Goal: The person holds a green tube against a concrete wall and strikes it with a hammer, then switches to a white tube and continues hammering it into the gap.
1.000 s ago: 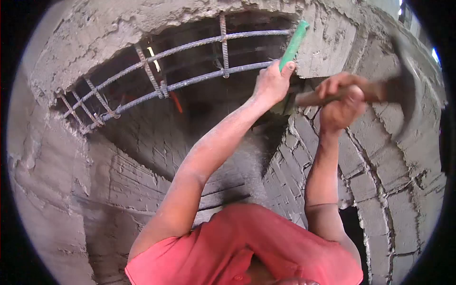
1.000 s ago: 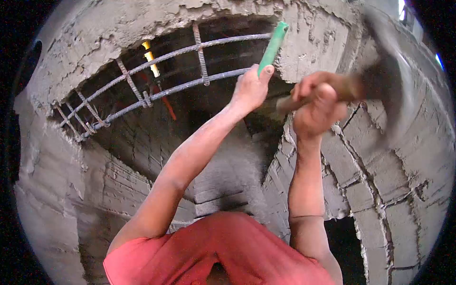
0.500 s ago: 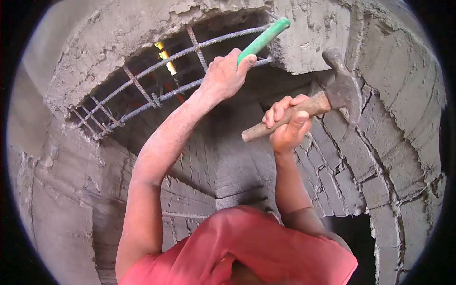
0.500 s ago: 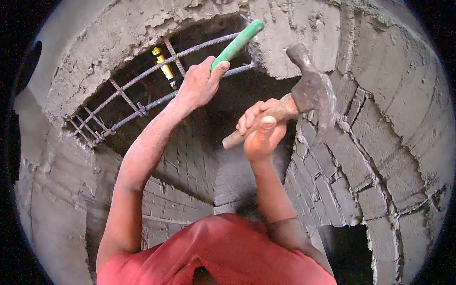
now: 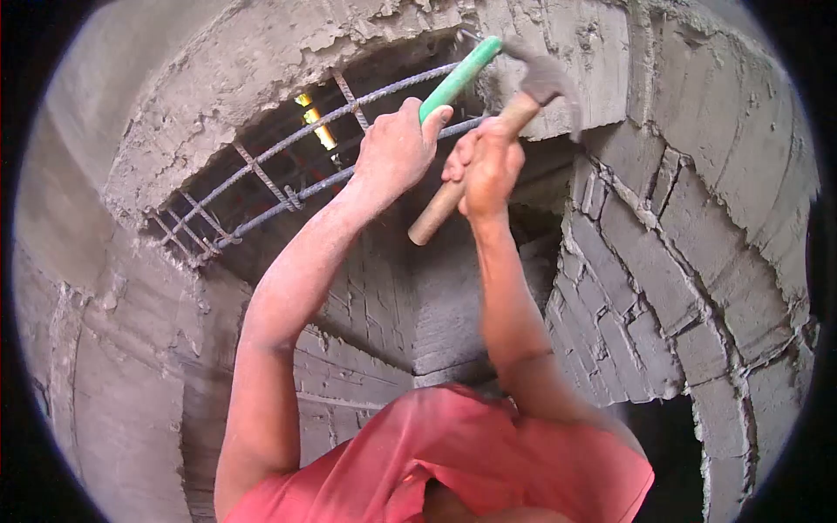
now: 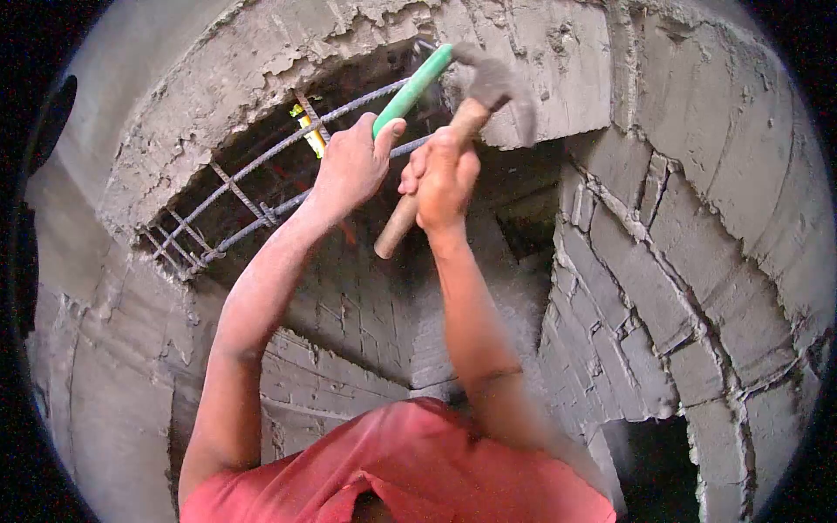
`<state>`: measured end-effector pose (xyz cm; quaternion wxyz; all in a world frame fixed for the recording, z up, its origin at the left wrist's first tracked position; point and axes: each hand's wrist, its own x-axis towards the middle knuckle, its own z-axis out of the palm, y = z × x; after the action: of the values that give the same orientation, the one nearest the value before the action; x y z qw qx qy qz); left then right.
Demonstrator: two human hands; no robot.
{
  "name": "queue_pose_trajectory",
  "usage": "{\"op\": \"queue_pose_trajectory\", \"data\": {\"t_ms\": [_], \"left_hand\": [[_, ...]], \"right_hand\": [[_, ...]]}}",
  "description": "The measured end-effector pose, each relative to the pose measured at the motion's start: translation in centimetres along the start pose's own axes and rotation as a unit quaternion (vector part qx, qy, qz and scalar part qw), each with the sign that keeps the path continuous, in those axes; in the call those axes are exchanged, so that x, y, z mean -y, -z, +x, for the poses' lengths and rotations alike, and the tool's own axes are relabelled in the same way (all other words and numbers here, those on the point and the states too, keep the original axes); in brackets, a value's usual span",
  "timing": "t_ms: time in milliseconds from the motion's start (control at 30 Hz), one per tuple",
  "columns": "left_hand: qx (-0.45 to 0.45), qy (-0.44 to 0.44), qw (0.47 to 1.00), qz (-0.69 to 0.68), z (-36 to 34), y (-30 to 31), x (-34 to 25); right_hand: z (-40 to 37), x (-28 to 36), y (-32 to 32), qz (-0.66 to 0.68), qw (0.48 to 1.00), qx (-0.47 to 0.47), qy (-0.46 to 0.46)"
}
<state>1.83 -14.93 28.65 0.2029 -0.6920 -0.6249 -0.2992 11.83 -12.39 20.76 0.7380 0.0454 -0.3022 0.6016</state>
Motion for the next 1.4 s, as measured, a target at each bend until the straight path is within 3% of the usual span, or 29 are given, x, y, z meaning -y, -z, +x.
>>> {"op": "queue_pose_trajectory", "data": {"t_ms": [100,200,233,267,300,367,400,433,567,600,833,900,1000,1067,1100,1167,1233,1300,1367,1400], "left_hand": [[-0.009,0.001,1.000,-0.014,0.1,0.4,-0.2],[0.014,0.016,1.000,-0.013,0.0,0.9,0.2],[0.019,0.005,1.000,-0.009,0.2,0.8,0.2],[0.026,-0.002,1.000,-0.009,0.2,0.7,0.2],[0.030,0.001,0.999,-0.010,0.2,0.2,0.7],[0.056,-0.056,0.996,-0.051,0.9,-0.7,2.4],[0.028,-0.158,0.983,0.083,1.2,-0.3,2.4],[0.047,-0.003,0.998,-0.029,1.1,0.5,1.3],[0.061,0.001,0.998,-0.016,1.3,1.6,1.7],[0.073,0.012,0.997,-0.009,1.4,2.1,1.4],[0.078,-0.012,0.997,-0.014,1.4,2.8,1.3],[0.049,-0.049,0.998,-0.010,1.4,2.8,1.6],[0.043,-0.026,0.998,0.044,1.0,3.1,1.1],[0.031,-0.031,0.995,0.089,0.9,2.6,1.1],[0.032,-0.032,0.995,0.086,1.0,2.8,0.9],[0.072,0.008,0.995,0.067,1.0,3.1,0.4],[0.063,-0.008,0.997,0.043,0.6,2.4,1.1],[0.016,-0.033,0.998,0.050,1.1,2.4,1.2],[0.011,-0.032,0.999,0.036,1.2,2.3,1.6],[0.020,-0.025,0.999,0.035,1.2,2.5,1.5]], "right_hand": [[-0.5,2.0,-0.1,0.088,0.991,0.001,0.104],[-1.1,1.6,-0.7,0.135,0.952,0.000,0.273],[-0.3,1.1,-0.5,0.135,0.953,0.003,0.272],[0.6,0.5,-0.2,0.009,0.992,0.022,0.126],[0.9,0.2,0.1,-0.115,0.992,0.038,-0.028],[0.7,-0.2,-1.2,-0.236,0.968,0.069,-0.051],[-0.6,-0.6,-1.1,-0.173,0.982,0.069,-0.042],[-1.7,-1.6,-0.7,-0.091,0.995,0.051,-0.001],[-3.6,-0.1,-1.0,0.083,0.953,0.054,0.286],[-3.4,0.6,-0.6,0.071,0.950,0.053,0.300],[-2.7,0.6,0.9,0.093,0.984,-0.010,0.152],[-3.4,0.7,0.6,0.084,0.986,-0.019,0.143],[-3.8,0.6,0.3,0.077,0.983,-0.018,0.164],[-3.1,-0.6,-0.5,0.136,0.964,-0.038,0.225],[-2.5,-1.7,-0.7,0.287,0.947,-0.038,0.136],[-0.2,-2.8,-1.2,-0.013,0.999,-0.003,0.052],[0.2,-0.2,-2.6,0.033,0.999,-0.016,0.005],[-0.3,0.5,-1.6,0.016,0.995,-0.028,0.094],[-1.7,1.7,-2.3,0.139,0.976,-0.069,0.151],[-1.8,1.7,-2.6,0.083,0.964,-0.080,0.238]]}}
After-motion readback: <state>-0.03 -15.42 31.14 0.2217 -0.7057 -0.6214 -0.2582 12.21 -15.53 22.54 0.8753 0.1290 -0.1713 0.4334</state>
